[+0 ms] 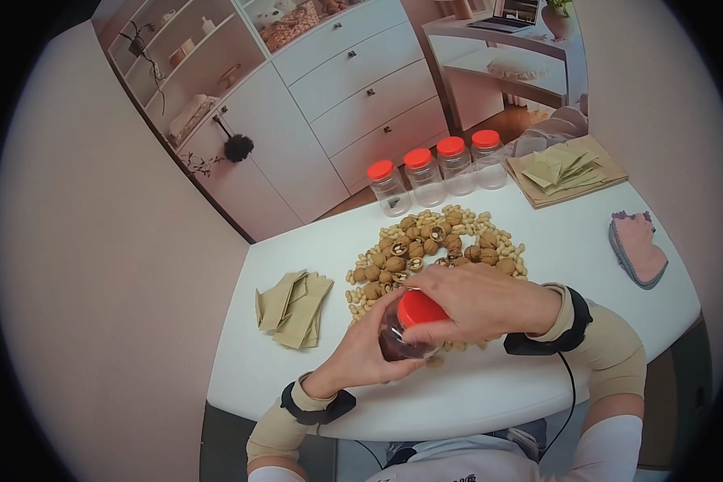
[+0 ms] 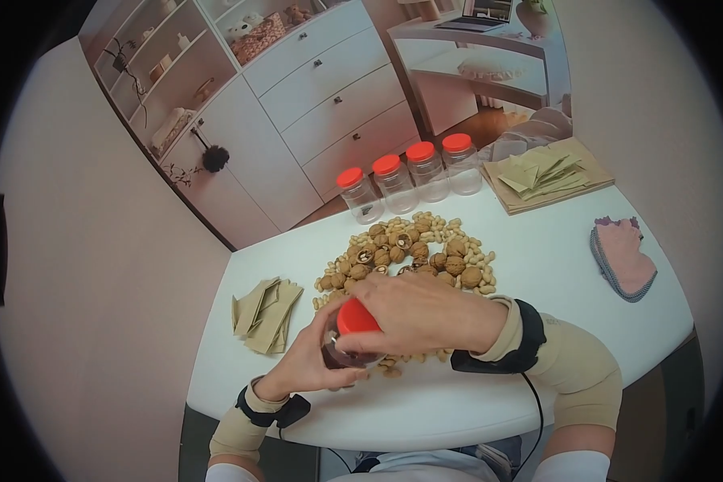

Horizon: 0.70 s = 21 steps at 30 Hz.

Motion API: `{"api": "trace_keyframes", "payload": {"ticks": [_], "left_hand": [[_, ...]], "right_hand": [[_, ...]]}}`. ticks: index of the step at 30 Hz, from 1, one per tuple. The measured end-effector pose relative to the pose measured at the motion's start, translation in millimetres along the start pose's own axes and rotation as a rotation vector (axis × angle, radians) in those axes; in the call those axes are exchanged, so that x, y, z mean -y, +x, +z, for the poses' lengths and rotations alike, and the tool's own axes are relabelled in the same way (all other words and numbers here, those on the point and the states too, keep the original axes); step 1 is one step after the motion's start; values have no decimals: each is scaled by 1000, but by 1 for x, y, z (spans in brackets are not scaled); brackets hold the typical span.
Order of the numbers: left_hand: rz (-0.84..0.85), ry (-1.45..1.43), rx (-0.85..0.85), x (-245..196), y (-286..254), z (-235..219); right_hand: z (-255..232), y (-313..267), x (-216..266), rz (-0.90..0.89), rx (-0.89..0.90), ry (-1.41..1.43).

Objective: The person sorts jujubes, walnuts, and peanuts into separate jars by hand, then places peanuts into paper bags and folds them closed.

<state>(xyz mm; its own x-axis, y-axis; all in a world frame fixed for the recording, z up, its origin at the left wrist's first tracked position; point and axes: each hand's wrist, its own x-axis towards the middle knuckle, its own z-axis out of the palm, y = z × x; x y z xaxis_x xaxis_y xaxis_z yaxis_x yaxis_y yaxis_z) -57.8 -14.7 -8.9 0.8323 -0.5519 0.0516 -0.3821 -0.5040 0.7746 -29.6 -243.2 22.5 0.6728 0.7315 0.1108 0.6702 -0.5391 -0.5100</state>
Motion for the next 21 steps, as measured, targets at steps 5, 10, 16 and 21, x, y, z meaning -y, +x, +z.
{"api": "trace_keyframes", "payload": {"ticks": [5, 10, 16, 21], "left_hand": [[60, -263, 135, 16, -3, -12], [49, -87, 42, -6, 3, -4], [36, 150, -95, -11, 10, 4], [110, 437, -243, -8, 13, 9]], "right_hand": [[8, 6, -21, -598, -201, 149], [-14, -3, 4, -91, 40, 50], [9, 4, -16, -69, -125, 41], [12, 6, -15, 14, -149, 40]]}}
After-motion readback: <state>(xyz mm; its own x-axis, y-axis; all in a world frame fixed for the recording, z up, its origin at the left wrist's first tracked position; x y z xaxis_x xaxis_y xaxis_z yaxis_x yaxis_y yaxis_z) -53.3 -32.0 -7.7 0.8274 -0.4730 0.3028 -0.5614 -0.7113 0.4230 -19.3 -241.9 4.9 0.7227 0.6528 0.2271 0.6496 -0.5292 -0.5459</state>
